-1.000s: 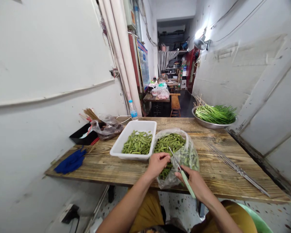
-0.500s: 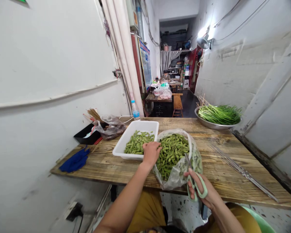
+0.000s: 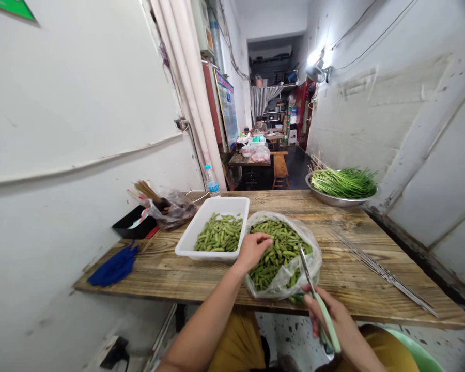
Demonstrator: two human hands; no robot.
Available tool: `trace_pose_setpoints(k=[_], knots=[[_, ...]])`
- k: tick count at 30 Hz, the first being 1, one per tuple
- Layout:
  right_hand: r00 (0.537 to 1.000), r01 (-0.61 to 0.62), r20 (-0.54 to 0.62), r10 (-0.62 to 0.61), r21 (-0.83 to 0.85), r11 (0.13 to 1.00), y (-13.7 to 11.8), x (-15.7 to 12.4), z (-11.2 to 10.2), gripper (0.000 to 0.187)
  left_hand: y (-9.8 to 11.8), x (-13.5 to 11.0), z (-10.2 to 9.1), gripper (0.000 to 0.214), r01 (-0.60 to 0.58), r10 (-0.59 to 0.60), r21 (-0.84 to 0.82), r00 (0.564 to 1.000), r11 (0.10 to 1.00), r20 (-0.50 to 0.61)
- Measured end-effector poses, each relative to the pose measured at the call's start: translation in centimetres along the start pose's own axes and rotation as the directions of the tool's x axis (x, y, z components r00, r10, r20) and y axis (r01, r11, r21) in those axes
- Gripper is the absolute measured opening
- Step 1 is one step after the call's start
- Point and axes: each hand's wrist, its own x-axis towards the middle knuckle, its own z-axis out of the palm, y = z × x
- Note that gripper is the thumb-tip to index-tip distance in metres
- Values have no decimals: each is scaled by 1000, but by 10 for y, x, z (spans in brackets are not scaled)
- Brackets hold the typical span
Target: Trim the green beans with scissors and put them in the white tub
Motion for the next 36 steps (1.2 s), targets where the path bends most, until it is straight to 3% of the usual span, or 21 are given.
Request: trace_pose_setpoints(k=[4,8,11,23,28,30,33,36], knots=[[955,264,-28,-294,-369,891,-26,12,5,45,10,-19,9,22,68,-53,-182,995,981,85],[937,220,-76,-342,-632,743,-36,21,10,55,20,-32,7,23,88,-73,-198,994,976,82],[932,211,-60,-357,-710,672,-31,24,12,58,24,-35,4,22,76,-65,-194,996,978,60],[916,278,1,-402,-722,634,-32,20,14,47,24,-39,1,18,11,15,-219,993,976,116],[910,305,-21,-414,-641,704,-27,25,15,35,22,-37,2,18,82,-64,-292,995,953,72],[922,285,-42,-385,-600,748,-25,27,14,35,20,-35,3,22,179,-168,-433,984,883,62],[947,264,-18,-320,-521,811,-21,27,13,39,17,-33,4,31,303,-310,-676,944,672,114],[958,281,69,-278,-416,865,-19,24,14,38,17,-34,7,36,338,-355,-772,922,538,156]])
